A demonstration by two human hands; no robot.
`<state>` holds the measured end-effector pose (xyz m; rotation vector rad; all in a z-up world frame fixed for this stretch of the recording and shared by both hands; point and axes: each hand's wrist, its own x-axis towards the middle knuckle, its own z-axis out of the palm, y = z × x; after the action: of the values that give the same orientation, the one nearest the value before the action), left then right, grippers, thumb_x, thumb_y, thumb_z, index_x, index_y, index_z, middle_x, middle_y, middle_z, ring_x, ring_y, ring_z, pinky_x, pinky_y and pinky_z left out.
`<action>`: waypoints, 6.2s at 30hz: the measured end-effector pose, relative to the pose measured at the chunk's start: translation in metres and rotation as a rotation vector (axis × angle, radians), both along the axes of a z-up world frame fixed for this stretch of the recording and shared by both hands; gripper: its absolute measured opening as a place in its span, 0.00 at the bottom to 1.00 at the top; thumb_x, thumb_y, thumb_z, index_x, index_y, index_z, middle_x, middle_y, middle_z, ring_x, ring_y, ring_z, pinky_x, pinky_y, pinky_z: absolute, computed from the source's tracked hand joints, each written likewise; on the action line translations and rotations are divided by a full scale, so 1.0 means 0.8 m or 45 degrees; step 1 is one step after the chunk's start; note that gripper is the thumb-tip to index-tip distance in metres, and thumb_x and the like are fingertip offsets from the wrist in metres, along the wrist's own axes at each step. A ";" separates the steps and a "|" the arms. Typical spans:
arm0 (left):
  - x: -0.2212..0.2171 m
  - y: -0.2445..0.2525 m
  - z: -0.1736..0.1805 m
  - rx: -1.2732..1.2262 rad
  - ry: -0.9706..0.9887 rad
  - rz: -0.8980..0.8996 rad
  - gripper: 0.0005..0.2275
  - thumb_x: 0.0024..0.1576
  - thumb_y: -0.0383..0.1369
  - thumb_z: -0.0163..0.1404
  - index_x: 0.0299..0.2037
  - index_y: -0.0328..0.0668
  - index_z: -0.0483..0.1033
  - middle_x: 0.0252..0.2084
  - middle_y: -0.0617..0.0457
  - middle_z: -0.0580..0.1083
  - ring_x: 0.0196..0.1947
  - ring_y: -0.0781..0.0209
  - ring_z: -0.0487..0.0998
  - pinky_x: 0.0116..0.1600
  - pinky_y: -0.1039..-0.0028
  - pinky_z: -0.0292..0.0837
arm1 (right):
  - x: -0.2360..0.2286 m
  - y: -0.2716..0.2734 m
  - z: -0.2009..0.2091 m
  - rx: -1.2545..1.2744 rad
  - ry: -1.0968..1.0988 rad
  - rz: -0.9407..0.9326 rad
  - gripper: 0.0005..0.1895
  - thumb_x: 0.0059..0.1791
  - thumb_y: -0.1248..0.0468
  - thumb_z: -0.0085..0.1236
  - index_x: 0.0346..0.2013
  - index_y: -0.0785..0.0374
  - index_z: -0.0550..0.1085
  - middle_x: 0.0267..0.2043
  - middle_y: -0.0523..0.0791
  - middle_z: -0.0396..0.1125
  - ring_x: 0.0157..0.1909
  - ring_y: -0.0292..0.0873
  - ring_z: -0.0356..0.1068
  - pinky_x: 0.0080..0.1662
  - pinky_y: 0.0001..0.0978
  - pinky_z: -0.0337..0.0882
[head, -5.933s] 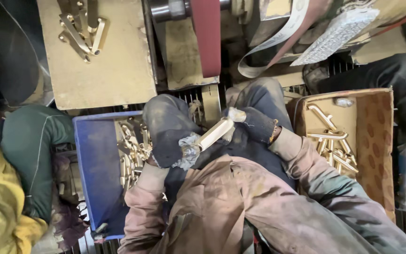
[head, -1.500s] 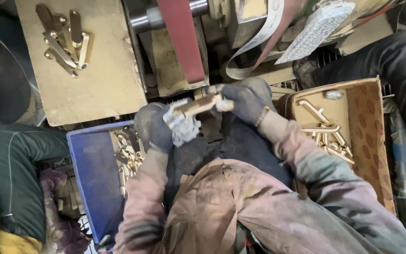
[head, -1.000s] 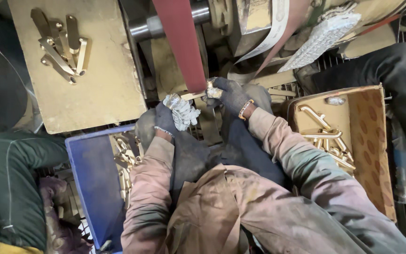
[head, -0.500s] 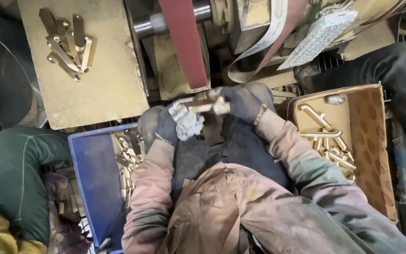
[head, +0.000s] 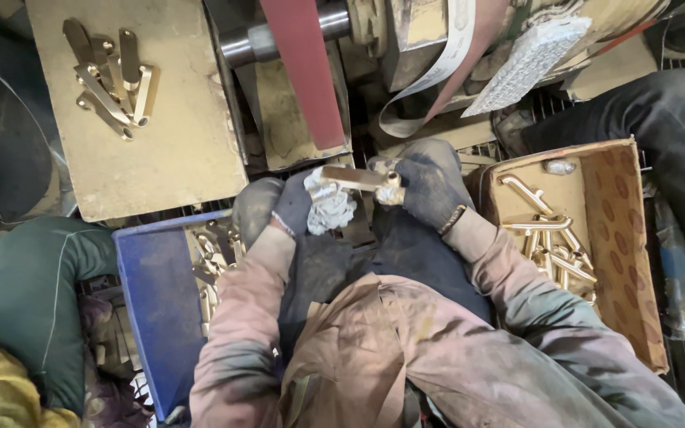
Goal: The person sits on the floor and uses a belt sander to polish small brass-colored metal parts. They pick up each part from a blue bin, press it against the moving belt, wipe it with a cloth, and place it into a cardboard box.
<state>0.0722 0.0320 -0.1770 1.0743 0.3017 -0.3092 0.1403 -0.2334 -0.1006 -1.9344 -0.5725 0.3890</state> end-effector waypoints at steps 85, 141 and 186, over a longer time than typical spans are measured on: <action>0.068 -0.008 -0.075 -0.317 0.261 0.503 0.09 0.60 0.27 0.41 0.37 0.31 0.76 0.28 0.43 0.76 0.21 0.50 0.78 0.25 0.63 0.75 | 0.063 0.072 -0.078 0.140 0.420 -0.170 0.13 0.53 0.58 0.57 0.45 0.66 0.77 0.30 0.43 0.75 0.28 0.32 0.69 0.30 0.26 0.68; 0.052 -0.006 -0.088 -0.402 0.176 0.305 0.07 0.60 0.28 0.48 0.43 0.31 0.76 0.35 0.45 0.79 0.32 0.52 0.82 0.38 0.63 0.81 | 0.044 0.026 -0.018 -0.337 -0.161 -0.167 0.10 0.52 0.58 0.62 0.38 0.62 0.81 0.27 0.44 0.74 0.28 0.34 0.70 0.31 0.28 0.66; 0.028 0.010 -0.118 0.283 -0.184 0.257 0.12 0.58 0.20 0.53 0.51 0.28 0.78 0.44 0.52 0.80 0.41 0.65 0.80 0.47 0.76 0.78 | 0.023 0.084 -0.140 -0.459 -0.085 0.438 0.20 0.40 0.55 0.67 0.34 0.68 0.73 0.36 0.59 0.72 0.42 0.62 0.72 0.43 0.53 0.70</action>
<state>0.0945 0.0402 -0.2712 1.2665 0.3169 -0.0161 0.1589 -0.1662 -0.2129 -2.1997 -0.9358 0.6851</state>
